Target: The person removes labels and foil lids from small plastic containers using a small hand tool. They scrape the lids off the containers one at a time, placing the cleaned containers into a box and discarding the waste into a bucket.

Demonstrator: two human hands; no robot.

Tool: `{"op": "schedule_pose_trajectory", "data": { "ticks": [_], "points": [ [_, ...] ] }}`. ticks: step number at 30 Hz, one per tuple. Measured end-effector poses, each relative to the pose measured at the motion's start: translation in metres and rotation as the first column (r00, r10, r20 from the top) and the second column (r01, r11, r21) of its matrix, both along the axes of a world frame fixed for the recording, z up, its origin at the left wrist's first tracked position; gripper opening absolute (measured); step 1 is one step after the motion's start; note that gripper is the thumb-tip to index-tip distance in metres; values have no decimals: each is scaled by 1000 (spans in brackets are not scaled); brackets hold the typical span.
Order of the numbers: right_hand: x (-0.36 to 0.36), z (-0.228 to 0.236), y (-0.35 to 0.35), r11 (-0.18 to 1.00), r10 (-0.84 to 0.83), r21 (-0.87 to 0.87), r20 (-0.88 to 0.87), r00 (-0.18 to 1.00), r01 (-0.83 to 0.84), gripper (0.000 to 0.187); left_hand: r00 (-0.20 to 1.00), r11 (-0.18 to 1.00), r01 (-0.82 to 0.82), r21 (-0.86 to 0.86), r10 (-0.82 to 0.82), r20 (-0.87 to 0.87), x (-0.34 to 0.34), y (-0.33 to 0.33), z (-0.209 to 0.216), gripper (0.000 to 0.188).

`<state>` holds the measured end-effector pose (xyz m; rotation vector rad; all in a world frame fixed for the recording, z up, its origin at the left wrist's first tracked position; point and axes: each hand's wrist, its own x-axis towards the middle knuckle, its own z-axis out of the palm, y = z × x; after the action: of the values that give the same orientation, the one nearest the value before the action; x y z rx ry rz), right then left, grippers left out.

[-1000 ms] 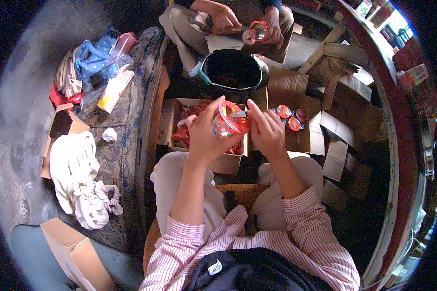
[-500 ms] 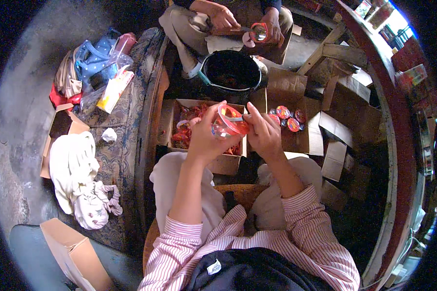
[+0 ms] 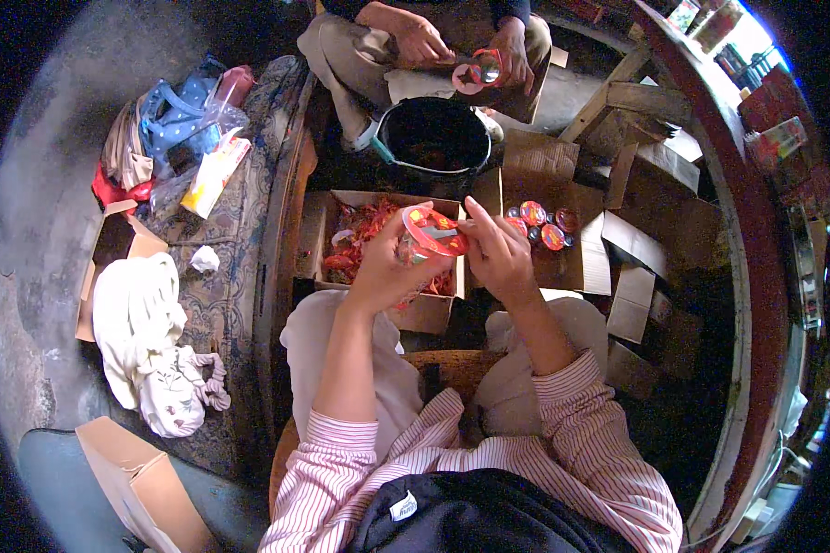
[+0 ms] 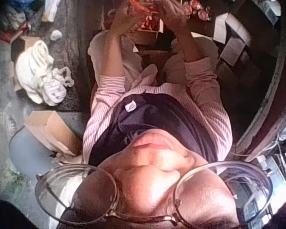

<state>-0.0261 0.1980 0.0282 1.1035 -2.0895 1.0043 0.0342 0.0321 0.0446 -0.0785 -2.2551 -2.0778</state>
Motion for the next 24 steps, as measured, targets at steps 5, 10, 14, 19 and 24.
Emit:
{"op": "schedule_pose_trajectory", "data": {
  "ticks": [5, 10, 14, 19, 24],
  "points": [
    [-2, 7, -2, 986, 35, -165, 264, 964, 10, 53, 998, 983, 58, 176, -54, -28, 1, -2, -6, 68],
    [-10, 8, 6, 953, 143, -300, 569, 810, 43, 59, 999, 996, 54, 66, -54, 4, -2, 3, -1, 68],
    [-8, 9, 5, 978, 39, -199, 458, 888, 59, 58, 1000, 997, -9, 76, 9, 7, -5, 1, -12, 70],
    [-8, 16, 8, 999, -35, 36, 140, 990, 30, 54, 981, 975, -119, -188, 86, -175, -10, -9, -20, 77],
    [-4, 16, 7, 991, -83, 111, 63, 995, 76, 47, 987, 953, -139, -268, 111, -116, -7, 4, -8, 79]
  ]
}}
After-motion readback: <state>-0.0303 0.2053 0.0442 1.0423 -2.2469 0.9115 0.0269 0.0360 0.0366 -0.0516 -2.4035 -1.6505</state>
